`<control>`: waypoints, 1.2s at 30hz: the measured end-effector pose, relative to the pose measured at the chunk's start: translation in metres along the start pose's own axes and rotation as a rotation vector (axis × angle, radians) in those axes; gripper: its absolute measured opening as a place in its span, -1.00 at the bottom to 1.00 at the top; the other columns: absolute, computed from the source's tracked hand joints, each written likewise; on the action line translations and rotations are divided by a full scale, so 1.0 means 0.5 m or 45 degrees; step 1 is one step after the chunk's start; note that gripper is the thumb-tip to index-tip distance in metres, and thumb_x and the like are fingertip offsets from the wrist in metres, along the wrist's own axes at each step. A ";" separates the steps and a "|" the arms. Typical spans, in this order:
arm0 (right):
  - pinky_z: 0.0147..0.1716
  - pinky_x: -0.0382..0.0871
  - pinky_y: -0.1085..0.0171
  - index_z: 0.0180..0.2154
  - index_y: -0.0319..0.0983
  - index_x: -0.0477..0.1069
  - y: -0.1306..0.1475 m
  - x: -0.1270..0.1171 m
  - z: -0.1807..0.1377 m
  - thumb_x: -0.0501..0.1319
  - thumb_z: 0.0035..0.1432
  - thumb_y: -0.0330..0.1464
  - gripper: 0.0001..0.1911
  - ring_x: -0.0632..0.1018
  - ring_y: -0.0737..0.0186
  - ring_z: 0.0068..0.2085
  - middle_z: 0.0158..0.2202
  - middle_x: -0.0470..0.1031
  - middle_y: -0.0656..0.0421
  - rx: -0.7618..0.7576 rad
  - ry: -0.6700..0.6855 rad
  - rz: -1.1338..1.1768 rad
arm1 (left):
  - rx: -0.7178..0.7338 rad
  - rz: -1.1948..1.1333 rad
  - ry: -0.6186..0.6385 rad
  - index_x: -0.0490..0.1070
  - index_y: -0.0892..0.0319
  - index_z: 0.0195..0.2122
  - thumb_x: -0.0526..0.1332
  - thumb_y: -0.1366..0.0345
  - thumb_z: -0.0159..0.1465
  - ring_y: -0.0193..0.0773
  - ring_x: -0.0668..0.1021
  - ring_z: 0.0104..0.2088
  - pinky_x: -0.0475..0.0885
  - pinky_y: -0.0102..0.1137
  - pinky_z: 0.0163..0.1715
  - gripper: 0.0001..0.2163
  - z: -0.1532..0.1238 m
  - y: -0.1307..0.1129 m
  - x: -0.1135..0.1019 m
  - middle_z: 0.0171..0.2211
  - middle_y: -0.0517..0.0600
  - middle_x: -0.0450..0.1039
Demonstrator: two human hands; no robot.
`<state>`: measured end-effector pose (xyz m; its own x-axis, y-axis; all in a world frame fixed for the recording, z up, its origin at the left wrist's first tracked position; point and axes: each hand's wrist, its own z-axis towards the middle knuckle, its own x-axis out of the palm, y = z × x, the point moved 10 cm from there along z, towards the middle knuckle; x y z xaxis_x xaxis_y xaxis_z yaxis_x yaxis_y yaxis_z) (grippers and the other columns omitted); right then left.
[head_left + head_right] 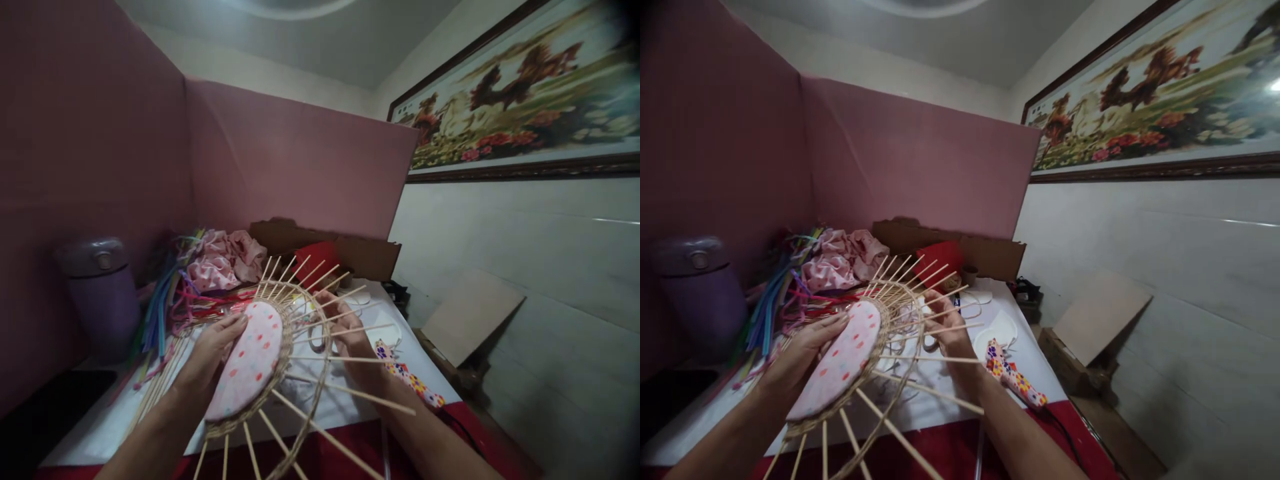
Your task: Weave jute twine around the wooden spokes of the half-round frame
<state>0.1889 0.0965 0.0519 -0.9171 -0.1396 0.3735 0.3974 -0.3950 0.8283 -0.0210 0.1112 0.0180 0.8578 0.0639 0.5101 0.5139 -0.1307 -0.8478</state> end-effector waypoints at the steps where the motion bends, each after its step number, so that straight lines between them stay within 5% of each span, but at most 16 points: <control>1: -0.11 0.30 0.24 -0.26 -0.11 0.42 0.003 0.011 -0.004 0.25 -0.16 -0.38 -0.70 0.43 0.16 -0.06 -0.08 0.45 0.18 -0.004 0.030 0.043 | -0.032 0.045 0.053 0.46 0.35 -0.32 0.18 0.61 0.06 -0.23 0.60 -0.52 0.50 -0.49 -0.56 -0.83 -0.004 0.010 0.011 -0.47 0.11 0.57; 4: -0.11 0.31 0.20 -0.25 -0.15 0.42 -0.002 0.026 -0.011 0.19 -0.16 -0.34 -0.68 0.46 0.12 -0.11 -0.14 0.48 0.12 0.053 0.073 0.117 | -0.113 0.152 0.202 0.46 0.33 -0.29 0.18 0.57 0.09 -0.20 0.61 -0.48 0.51 -0.48 -0.54 -0.83 -0.016 0.038 0.039 -0.44 0.12 0.58; 7: -0.34 0.34 0.25 -0.29 -0.18 0.42 -0.020 0.024 -0.012 0.24 -0.14 -0.31 -0.73 0.46 0.23 -0.38 -0.34 0.47 0.16 0.146 0.066 0.159 | -0.122 0.150 0.269 0.47 0.29 -0.27 0.24 0.54 0.04 -0.19 0.62 -0.41 0.51 -0.49 -0.49 -0.80 -0.025 0.049 0.053 -0.38 0.10 0.59; 12: -0.65 0.01 0.43 -0.51 -0.22 0.35 -0.030 0.012 -0.014 0.28 -0.05 -0.32 -0.86 0.14 0.48 -0.65 -0.62 0.20 0.33 0.166 0.032 0.158 | -0.117 0.071 0.327 0.50 0.18 -0.33 0.35 0.44 -0.04 -0.20 0.61 -0.36 0.51 -0.50 -0.42 -0.79 -0.035 0.053 0.062 -0.38 0.02 0.59; 23: -0.73 -0.17 0.45 -0.52 -0.22 0.41 -0.008 0.006 -0.018 0.25 -0.02 -0.20 -0.78 -0.03 0.51 -0.70 -0.73 -0.02 0.40 0.116 -0.093 -0.006 | -0.122 0.203 0.258 0.49 0.15 -0.28 0.38 0.34 -0.06 -0.22 0.60 -0.47 0.49 -0.47 -0.51 -0.72 -0.030 0.064 0.051 -0.43 0.00 0.58; 36: -0.76 -0.19 0.46 -0.48 -0.17 0.28 -0.032 0.003 -0.025 0.29 -0.07 -0.19 -0.75 -0.03 0.50 -0.71 -0.72 0.03 0.42 0.155 -0.176 0.040 | -0.139 0.223 0.353 0.45 0.22 -0.29 0.41 0.25 -0.12 -0.26 0.55 -0.59 0.43 -0.48 -0.60 -0.64 -0.024 0.075 0.061 -0.48 0.04 0.56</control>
<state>0.1808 0.0912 0.0337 -0.8943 -0.0206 0.4470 0.4346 -0.2782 0.8566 0.0245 0.0962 0.0035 0.8890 -0.2383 0.3909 0.3420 -0.2221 -0.9131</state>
